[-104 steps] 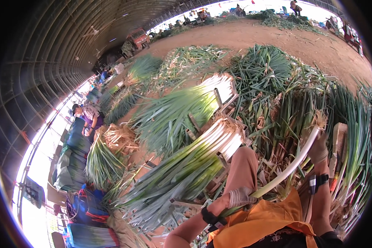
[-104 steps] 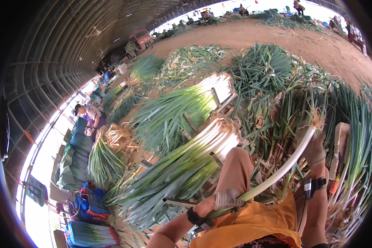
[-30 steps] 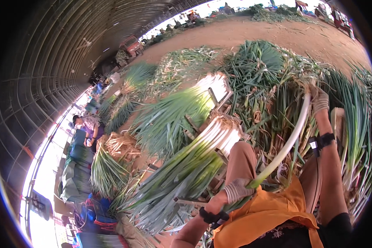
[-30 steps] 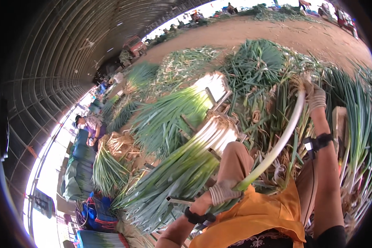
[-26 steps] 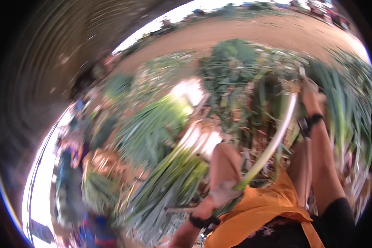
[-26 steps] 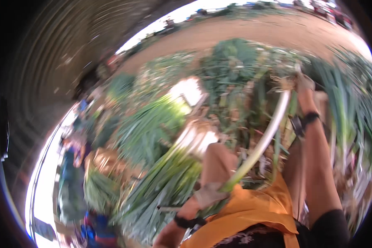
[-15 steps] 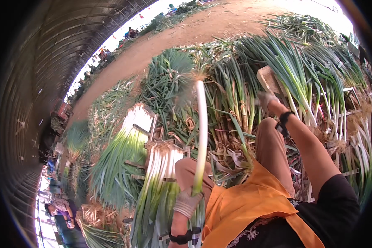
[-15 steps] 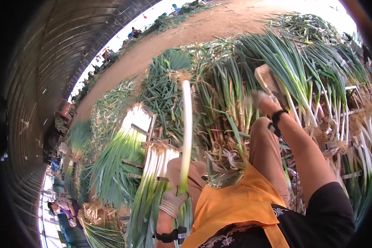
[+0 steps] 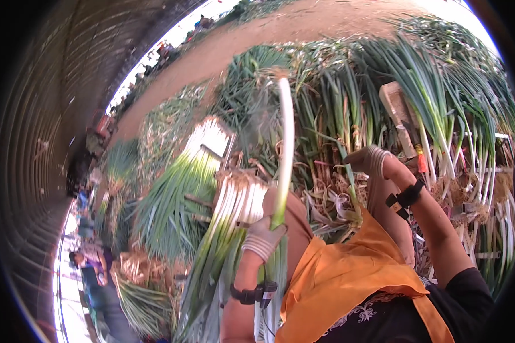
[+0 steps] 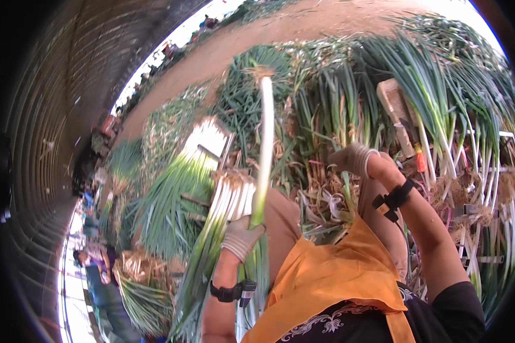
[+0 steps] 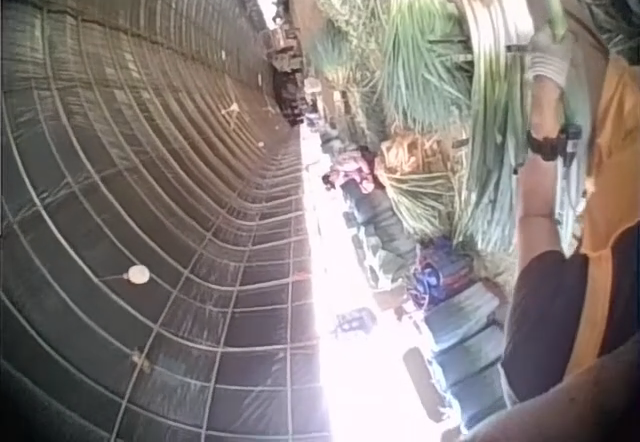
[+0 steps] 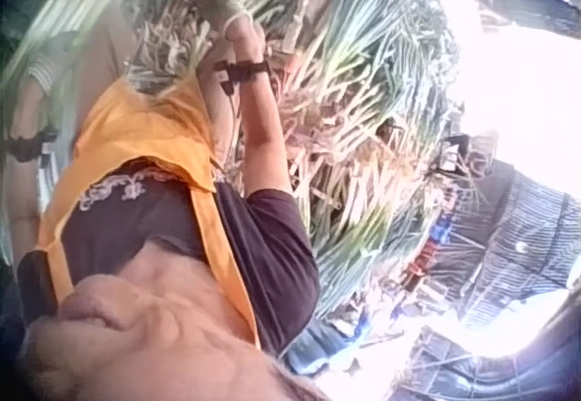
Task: Processing large green onions (leeks) by peeling away outer layers and cleaning the stalks.
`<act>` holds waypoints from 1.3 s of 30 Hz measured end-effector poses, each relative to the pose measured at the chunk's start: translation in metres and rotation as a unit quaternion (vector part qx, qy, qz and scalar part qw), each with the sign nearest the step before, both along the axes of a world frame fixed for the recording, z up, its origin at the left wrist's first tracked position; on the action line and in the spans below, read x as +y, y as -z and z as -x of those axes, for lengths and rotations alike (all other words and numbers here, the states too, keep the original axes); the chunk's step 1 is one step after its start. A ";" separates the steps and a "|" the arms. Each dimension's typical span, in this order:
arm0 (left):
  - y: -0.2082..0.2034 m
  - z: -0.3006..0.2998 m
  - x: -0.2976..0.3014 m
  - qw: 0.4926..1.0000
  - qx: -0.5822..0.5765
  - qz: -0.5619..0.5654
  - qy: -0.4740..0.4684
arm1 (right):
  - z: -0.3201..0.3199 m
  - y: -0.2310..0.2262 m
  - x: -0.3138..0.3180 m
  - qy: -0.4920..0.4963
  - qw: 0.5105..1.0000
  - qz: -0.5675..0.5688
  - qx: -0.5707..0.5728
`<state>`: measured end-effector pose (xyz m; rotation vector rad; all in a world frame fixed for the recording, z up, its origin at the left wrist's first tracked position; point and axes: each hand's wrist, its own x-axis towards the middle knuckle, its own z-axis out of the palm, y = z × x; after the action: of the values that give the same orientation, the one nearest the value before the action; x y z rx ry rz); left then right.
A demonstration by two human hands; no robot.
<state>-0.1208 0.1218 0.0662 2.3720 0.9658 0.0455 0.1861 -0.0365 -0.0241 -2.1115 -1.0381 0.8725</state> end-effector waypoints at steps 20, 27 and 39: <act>0.001 0.133 0.162 0.882 0.387 -0.188 -0.190 | 0.081 0.122 0.056 -0.337 0.897 0.230 -0.169; 0.175 0.177 0.218 0.952 0.294 -0.014 -0.087 | 0.083 0.117 0.031 -0.327 0.891 0.303 -0.090; 0.217 0.210 0.253 0.965 0.138 0.219 -0.033 | 0.042 0.092 0.164 -0.253 0.893 0.308 -0.208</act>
<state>-0.3310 0.3752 -0.1503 1.9672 1.0555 -0.4399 0.1438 0.1271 -0.1165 -2.6819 -1.7781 1.1317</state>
